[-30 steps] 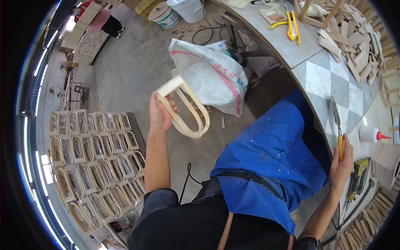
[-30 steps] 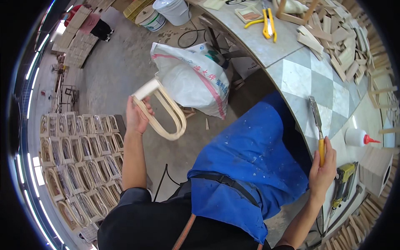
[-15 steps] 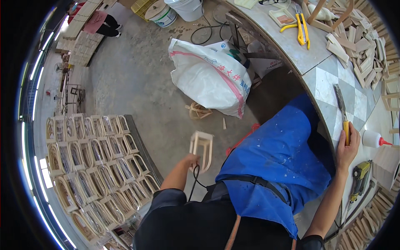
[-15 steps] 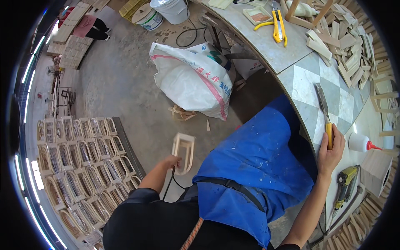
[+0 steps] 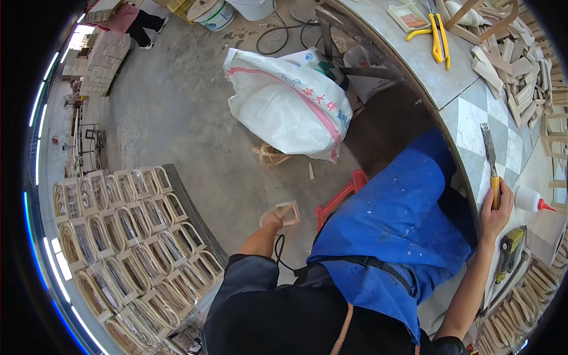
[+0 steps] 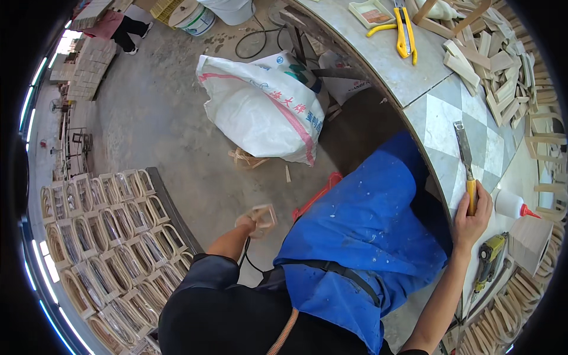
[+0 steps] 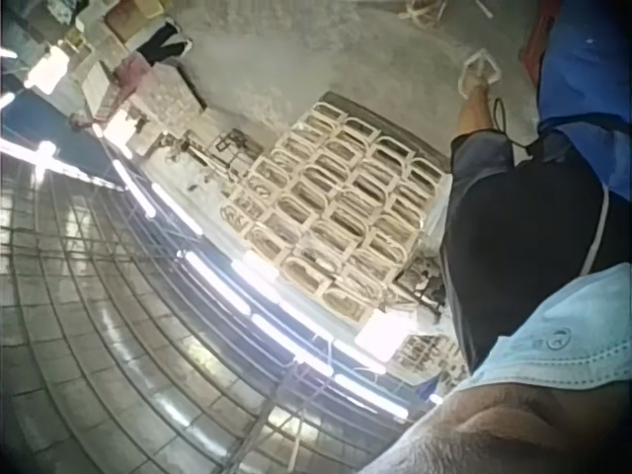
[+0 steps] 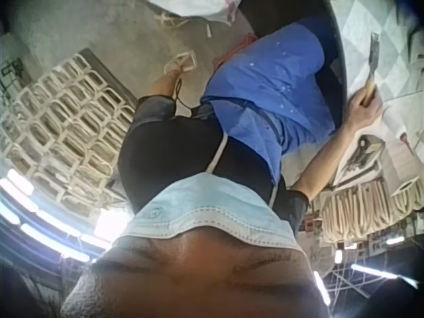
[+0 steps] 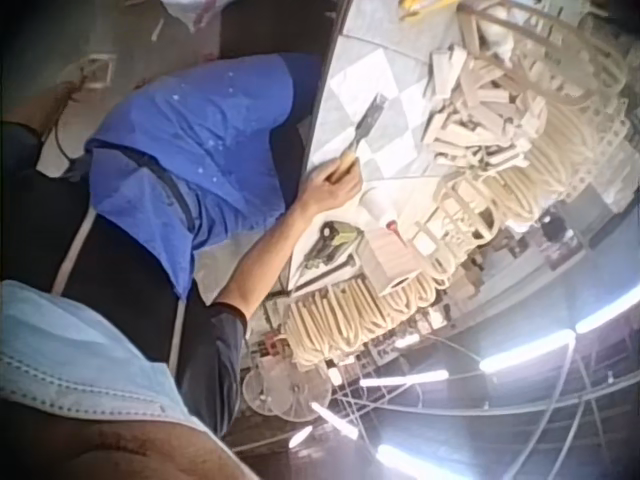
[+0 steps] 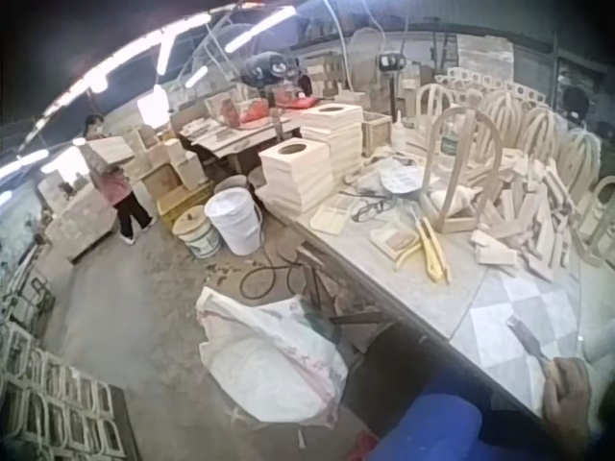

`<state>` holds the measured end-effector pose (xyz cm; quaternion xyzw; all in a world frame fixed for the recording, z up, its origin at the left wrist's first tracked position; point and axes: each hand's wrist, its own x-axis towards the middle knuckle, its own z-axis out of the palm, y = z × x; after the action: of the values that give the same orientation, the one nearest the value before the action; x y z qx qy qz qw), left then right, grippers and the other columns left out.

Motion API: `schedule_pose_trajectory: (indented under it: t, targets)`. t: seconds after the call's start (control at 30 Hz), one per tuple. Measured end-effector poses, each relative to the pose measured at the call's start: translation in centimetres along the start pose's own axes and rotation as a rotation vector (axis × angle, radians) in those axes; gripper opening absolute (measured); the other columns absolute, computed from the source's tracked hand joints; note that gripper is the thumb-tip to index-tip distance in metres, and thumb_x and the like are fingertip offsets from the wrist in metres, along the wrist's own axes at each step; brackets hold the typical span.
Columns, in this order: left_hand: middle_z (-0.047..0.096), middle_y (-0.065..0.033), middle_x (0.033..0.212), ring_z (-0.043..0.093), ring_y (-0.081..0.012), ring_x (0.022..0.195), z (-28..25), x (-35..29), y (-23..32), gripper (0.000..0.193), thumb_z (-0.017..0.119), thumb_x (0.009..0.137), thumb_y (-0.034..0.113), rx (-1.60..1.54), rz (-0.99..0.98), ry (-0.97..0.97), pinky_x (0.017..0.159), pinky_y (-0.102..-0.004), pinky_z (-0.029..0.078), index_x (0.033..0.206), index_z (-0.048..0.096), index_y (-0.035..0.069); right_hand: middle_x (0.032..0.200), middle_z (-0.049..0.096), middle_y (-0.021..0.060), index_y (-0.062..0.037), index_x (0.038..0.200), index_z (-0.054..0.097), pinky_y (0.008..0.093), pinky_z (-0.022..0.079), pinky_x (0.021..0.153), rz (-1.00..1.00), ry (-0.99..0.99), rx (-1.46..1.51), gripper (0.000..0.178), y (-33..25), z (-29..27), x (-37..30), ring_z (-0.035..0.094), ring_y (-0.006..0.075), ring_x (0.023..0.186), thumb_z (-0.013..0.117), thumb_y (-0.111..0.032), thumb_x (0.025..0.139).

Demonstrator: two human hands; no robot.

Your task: Assembling wooden frame components using wood glue, a pneumatic nail gun, and a hand scraper.

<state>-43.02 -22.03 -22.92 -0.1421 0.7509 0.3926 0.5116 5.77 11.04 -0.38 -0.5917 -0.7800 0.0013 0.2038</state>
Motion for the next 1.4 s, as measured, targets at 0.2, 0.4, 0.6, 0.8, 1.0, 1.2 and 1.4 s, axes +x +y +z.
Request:
schedule_pose_trajectory:
  t: [0.2,0.4,0.6,0.8,1.0,1.2,1.4]
  targets:
    - [0.066,-0.0108,0.086,0.065,-0.0258,0.071,2.7,5.1,2.7,0.042,0.056,0.1,0.044,0.145,-0.054,0.052,0.07,-0.0376,0.052,0.108,0.065,0.003,0.123,0.068,0.0136,-0.0014,0.131,0.064,0.0358,0.051,0.098,0.017,-0.012,-0.028,0.033,0.4,0.5,0.3,0.064,0.0279,0.109,0.062,-0.012,0.1]
    - [0.067,-0.0118,0.089,0.065,-0.0273,0.074,5.0,10.2,4.0,0.041,0.057,0.099,0.041,0.27,-0.074,0.09,0.073,-0.0386,0.053,0.11,0.065,0.002,0.122,0.068,0.0132,-0.0017,0.128,0.065,0.0356,0.05,0.098,0.023,0.002,-0.034,0.032,0.3,0.6,0.2,0.064,0.0279,0.108,0.062,-0.009,0.097]
    - [0.068,-0.0128,0.092,0.066,-0.0287,0.077,6.5,15.0,4.6,0.041,0.058,0.099,0.039,0.381,-0.068,0.034,0.076,-0.0396,0.053,0.113,0.064,0.002,0.114,0.068,0.0132,-0.0023,0.123,0.066,0.0357,0.05,0.092,0.019,0.011,-0.014,0.035,-0.6,0.2,0.5,0.063,0.0282,0.099,0.062,-0.003,0.088]
    - [0.069,-0.0139,0.096,0.067,-0.0301,0.079,6.1,21.0,5.9,0.04,0.058,0.098,0.037,0.544,0.042,-0.364,0.079,-0.0406,0.053,0.115,0.064,0.001,0.106,0.069,0.014,-0.0037,0.113,0.068,0.0387,0.053,0.083,0.009,0.093,0.003,0.038,0.1,0.5,1.7,0.063,0.0335,0.089,0.07,-0.005,0.075]
    - [0.07,-0.0149,0.099,0.068,-0.0315,0.082,4.8,23.9,4.1,0.04,0.059,0.097,0.035,0.686,0.285,-0.561,0.081,-0.0416,0.054,0.117,0.064,0.001,0.107,0.068,0.0109,-0.0049,0.115,0.07,0.0343,0.053,0.082,0.057,0.111,0.071,0.036,0.5,-0.6,1.5,0.063,0.0279,0.09,0.074,-0.009,0.079]
    - [0.071,-0.016,0.103,0.068,-0.033,0.085,7.5,20.1,0.2,0.04,0.06,0.097,0.033,0.818,0.516,-0.492,0.084,-0.0426,0.054,0.12,0.064,0.0,0.11,0.067,0.0109,-0.0051,0.118,0.069,0.0341,0.053,0.082,0.007,0.148,0.079,0.037,1.5,-2.2,0.6,0.063,0.0271,0.093,0.074,-0.01,0.082]
    - [0.072,-0.017,0.106,0.069,-0.0344,0.087,10.8,16.2,-3.4,0.041,0.061,0.096,0.031,0.911,0.711,-0.321,0.087,-0.0436,0.055,0.122,0.063,0.0,0.111,0.066,0.0117,-0.0046,0.121,0.068,0.0335,0.053,0.084,0.128,0.284,0.128,0.038,1.9,-2.4,-1.1,0.063,0.0272,0.095,0.073,-0.009,0.084]
